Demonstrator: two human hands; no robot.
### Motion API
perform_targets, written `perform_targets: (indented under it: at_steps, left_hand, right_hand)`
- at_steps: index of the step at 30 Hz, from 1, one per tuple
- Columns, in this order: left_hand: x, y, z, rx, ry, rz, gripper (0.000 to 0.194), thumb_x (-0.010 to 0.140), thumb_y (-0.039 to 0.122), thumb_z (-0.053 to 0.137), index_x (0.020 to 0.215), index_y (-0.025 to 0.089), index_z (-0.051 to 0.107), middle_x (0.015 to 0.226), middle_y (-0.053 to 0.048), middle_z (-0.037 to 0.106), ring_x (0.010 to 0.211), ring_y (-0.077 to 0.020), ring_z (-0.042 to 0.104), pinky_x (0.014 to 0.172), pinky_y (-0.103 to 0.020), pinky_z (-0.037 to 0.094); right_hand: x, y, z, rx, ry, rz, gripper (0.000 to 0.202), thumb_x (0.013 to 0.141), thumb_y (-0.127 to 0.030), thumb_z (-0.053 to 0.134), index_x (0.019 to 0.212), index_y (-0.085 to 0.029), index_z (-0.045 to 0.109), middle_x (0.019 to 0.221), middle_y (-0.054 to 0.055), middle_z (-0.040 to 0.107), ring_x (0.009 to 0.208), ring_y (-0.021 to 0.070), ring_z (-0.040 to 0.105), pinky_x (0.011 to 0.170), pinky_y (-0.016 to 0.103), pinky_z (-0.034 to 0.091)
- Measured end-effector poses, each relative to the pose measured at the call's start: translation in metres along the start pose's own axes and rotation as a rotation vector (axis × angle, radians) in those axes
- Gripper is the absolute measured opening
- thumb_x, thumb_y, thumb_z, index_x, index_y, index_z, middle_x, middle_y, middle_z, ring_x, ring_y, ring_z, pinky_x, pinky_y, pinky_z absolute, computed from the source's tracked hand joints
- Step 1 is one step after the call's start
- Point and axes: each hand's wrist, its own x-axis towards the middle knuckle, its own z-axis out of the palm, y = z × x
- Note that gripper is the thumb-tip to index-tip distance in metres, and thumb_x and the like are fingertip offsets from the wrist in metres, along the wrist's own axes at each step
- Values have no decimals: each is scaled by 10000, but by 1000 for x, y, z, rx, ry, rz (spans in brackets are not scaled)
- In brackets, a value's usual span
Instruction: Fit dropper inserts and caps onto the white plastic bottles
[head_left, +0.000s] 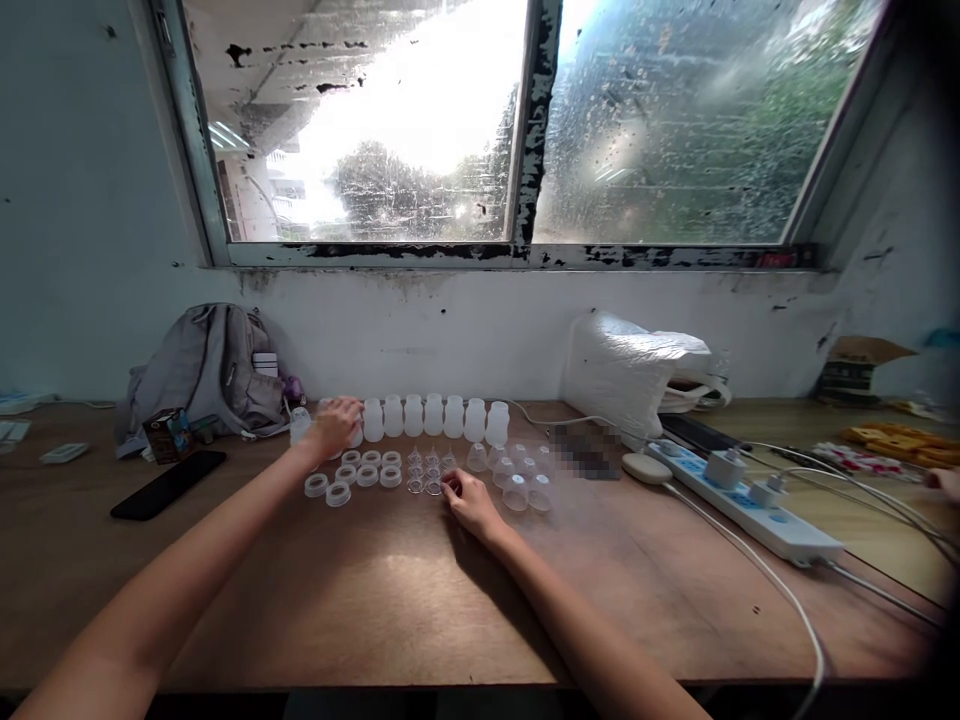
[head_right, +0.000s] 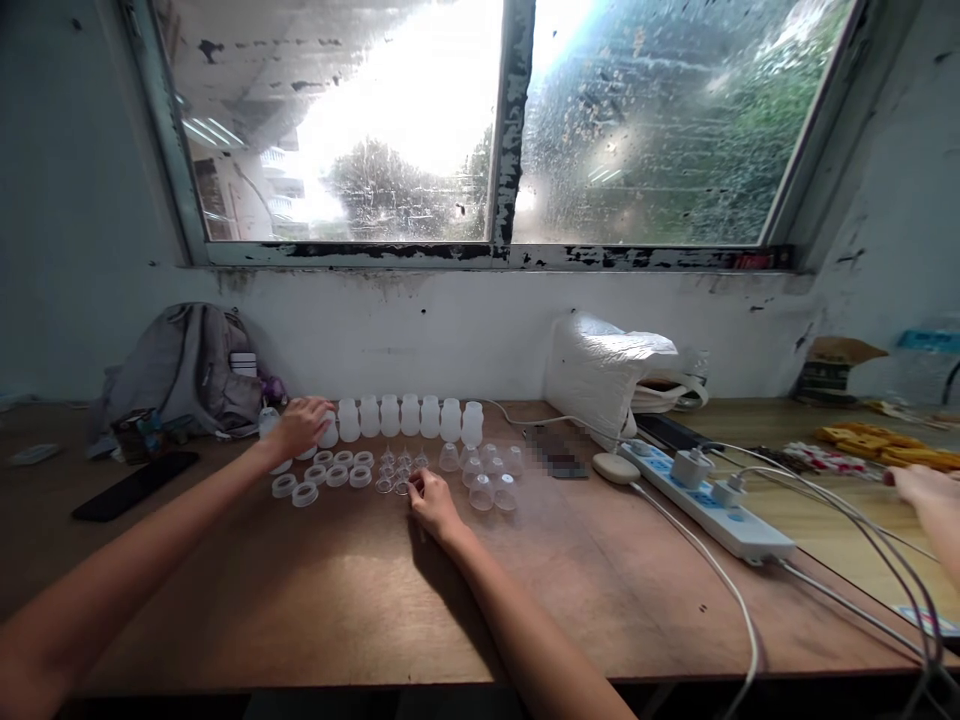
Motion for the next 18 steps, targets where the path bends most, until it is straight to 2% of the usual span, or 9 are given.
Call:
perform_targets:
  at_steps: [3,6,8,13,18]
  left_hand:
    - [-19,35,15,-102,-51,125,228,791,270,398,938,188,550,1012,-95,548,993,-224,465,880,-359,316]
    - [-38,68,34,-138,9,-3,237,785,322,415,922,191,558,1005,-109,549,980,-247,466,867,-402,312]
    - [-47,82,46,-141,41,-107,277,772,385,429,925,197,563,1036,-123,540,1000,-282,445,872,-465,280]
    - [-54,89,62,-189,15,-153,241,760,342,450,902,189,570,1042,-131,543,1017,-301,433,879,-517,245]
    - [-55,97,53,-380,117,-131,189,811,316,394,872,209,538,1072,-81,516,998,-229,465,885,-430,319]
  right_hand:
    - [1,6,5,-51,2,-13,144,702,-237,490,798,-185,583,614,26,566,613,164,518,628,294,399]
    - [3,11,10,-102,7,-2,216,684,-225,510,884,-181,581,628,28,555,651,175,515,672,304,393]
    - [5,14,12,-139,3,-21,223,675,-224,521,884,-181,587,682,45,560,701,185,513,699,307,388]
    - [6,19,13,-161,-12,-60,136,669,-237,532,790,-188,567,684,35,533,696,176,494,660,292,383]
    - [3,11,11,-18,20,-91,150,703,-285,504,818,-190,500,732,27,538,654,147,498,622,274,401]
